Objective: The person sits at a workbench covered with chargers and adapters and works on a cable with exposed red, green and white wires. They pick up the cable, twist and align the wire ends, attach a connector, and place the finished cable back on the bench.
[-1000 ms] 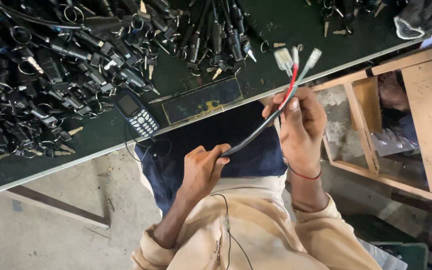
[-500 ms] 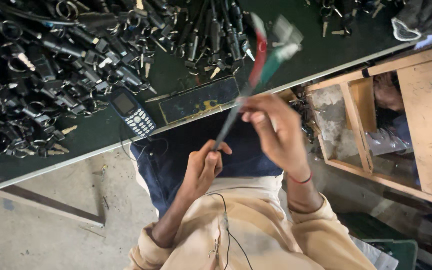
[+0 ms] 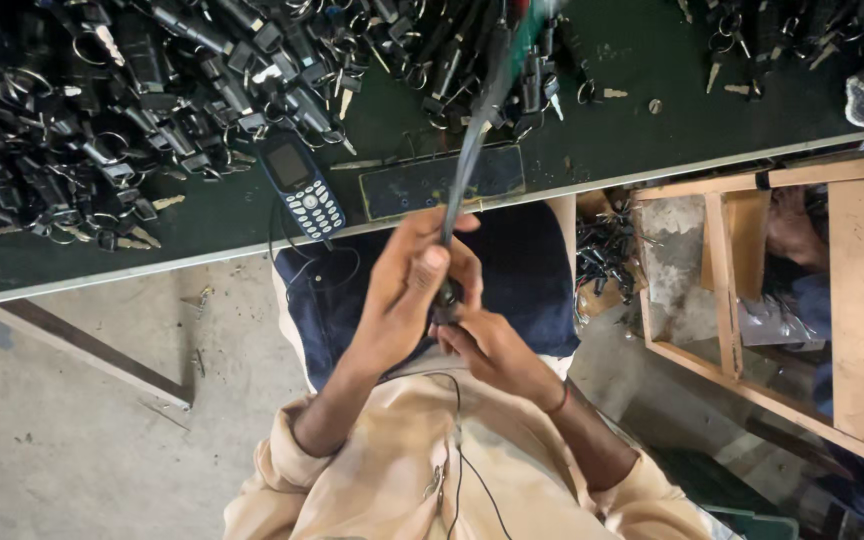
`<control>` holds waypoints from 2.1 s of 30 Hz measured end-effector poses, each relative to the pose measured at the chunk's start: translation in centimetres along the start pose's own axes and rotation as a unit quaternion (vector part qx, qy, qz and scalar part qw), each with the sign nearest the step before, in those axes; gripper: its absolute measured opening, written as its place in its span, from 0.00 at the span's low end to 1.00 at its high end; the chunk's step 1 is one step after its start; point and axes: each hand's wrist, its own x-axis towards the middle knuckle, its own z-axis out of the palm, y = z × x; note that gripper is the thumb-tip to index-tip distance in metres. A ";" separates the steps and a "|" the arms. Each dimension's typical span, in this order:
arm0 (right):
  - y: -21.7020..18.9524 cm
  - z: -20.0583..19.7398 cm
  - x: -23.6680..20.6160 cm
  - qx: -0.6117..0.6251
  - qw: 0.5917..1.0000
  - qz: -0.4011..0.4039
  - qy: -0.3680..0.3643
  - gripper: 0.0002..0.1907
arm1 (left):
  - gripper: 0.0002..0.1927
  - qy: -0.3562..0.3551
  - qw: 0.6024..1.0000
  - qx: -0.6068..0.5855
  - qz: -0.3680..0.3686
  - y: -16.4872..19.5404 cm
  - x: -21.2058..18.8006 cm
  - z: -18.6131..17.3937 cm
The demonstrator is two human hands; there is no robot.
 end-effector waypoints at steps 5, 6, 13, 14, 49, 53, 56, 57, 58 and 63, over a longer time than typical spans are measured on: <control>3.7 0.1 1.2 -0.282 0.955 -0.089 -0.028 0.08 | 0.17 0.094 0.994 0.011 0.051 0.4 -0.3 -1.9; 4.3 0.0 1.2 -0.277 0.956 -0.095 -0.025 0.09 | 0.17 0.105 0.992 0.019 0.063 0.4 -0.4 -2.2; 6.4 -0.3 0.7 -0.240 0.970 -0.004 -0.032 0.09 | 0.16 0.078 0.994 0.032 0.064 -0.2 -0.4 -1.8; 6.5 -0.2 0.6 -0.244 0.969 -0.010 -0.036 0.09 | 0.16 0.072 0.995 0.026 0.059 -0.2 -0.3 -1.8; -6.4 -5.6 1.6 0.267 0.950 -0.113 0.119 0.11 | 0.10 0.078 0.984 -0.004 -0.159 -7.1 -4.0 -2.0; -6.4 -6.3 2.5 0.045 0.991 -0.076 0.097 0.14 | 0.18 -0.023 0.973 0.049 -0.225 -7.8 -4.4 -2.1; -5.9 -7.2 3.3 0.114 0.980 -0.160 -0.025 0.07 | 0.23 -0.087 0.956 0.105 -0.260 -7.0 -4.7 -2.4; -5.7 -7.5 3.3 0.111 0.980 -0.160 -0.027 0.06 | 0.24 -0.103 0.950 0.120 -0.270 -6.6 -4.7 -2.5; -5.5 -7.6 3.3 0.109 0.981 -0.159 -0.030 0.05 | 0.19 -0.089 0.960 0.089 -0.251 -6.1 -4.6 -2.3; -3.7 -5.5 3.9 0.310 0.943 -0.059 0.105 0.09 | 0.24 0.077 0.956 0.285 0.004 -4.6 -4.4 -0.4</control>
